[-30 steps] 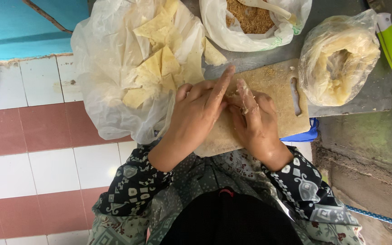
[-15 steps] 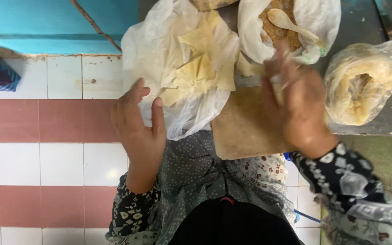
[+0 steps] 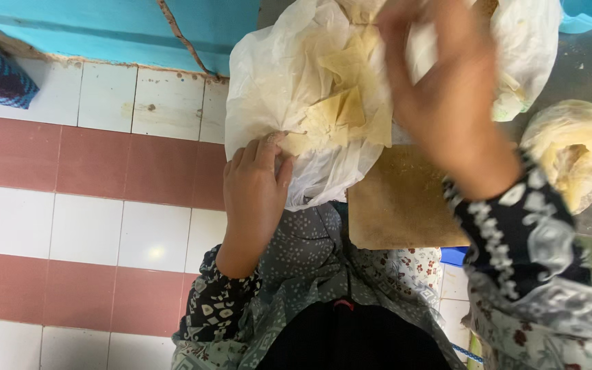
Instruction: The person sits at a low metal table and folds filled pastry wrappers. They take a triangular dough wrapper, spoon brown filling from a plastic bag onto it, then fold and pinch the wrapper closed by hand, setting the finished parcel aside and repeating with new wrappers.
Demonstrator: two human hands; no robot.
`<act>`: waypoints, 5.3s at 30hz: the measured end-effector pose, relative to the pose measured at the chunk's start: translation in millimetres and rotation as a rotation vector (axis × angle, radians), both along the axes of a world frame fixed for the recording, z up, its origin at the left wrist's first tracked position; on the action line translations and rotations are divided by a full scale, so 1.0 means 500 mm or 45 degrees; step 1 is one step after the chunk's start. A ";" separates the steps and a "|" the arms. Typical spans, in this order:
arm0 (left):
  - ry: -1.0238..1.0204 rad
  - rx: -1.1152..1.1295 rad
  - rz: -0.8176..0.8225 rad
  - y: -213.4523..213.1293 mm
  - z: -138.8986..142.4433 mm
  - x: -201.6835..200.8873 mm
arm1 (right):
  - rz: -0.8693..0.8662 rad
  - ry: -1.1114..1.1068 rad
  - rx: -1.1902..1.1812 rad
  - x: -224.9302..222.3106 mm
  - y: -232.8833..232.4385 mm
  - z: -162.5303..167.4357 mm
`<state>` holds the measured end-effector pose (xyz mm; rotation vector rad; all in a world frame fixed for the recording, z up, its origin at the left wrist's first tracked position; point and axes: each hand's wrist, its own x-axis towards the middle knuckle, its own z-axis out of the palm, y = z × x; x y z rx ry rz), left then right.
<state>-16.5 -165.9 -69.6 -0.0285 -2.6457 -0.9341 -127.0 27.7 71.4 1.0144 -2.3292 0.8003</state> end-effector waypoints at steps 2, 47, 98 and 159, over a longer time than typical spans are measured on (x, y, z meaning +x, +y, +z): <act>0.002 -0.037 0.009 -0.004 0.004 -0.004 | 0.145 -0.115 0.050 0.027 -0.015 -0.079; 0.089 2.272 -0.098 0.046 -0.045 -0.050 | 0.037 -0.963 -1.097 0.068 0.076 -0.236; 0.279 0.003 -0.130 0.115 -0.005 -0.014 | 0.045 -0.952 -0.626 0.171 0.178 -0.154; -0.003 2.261 -0.293 0.160 -0.008 0.088 | -0.182 -1.012 -0.689 0.222 0.042 -0.220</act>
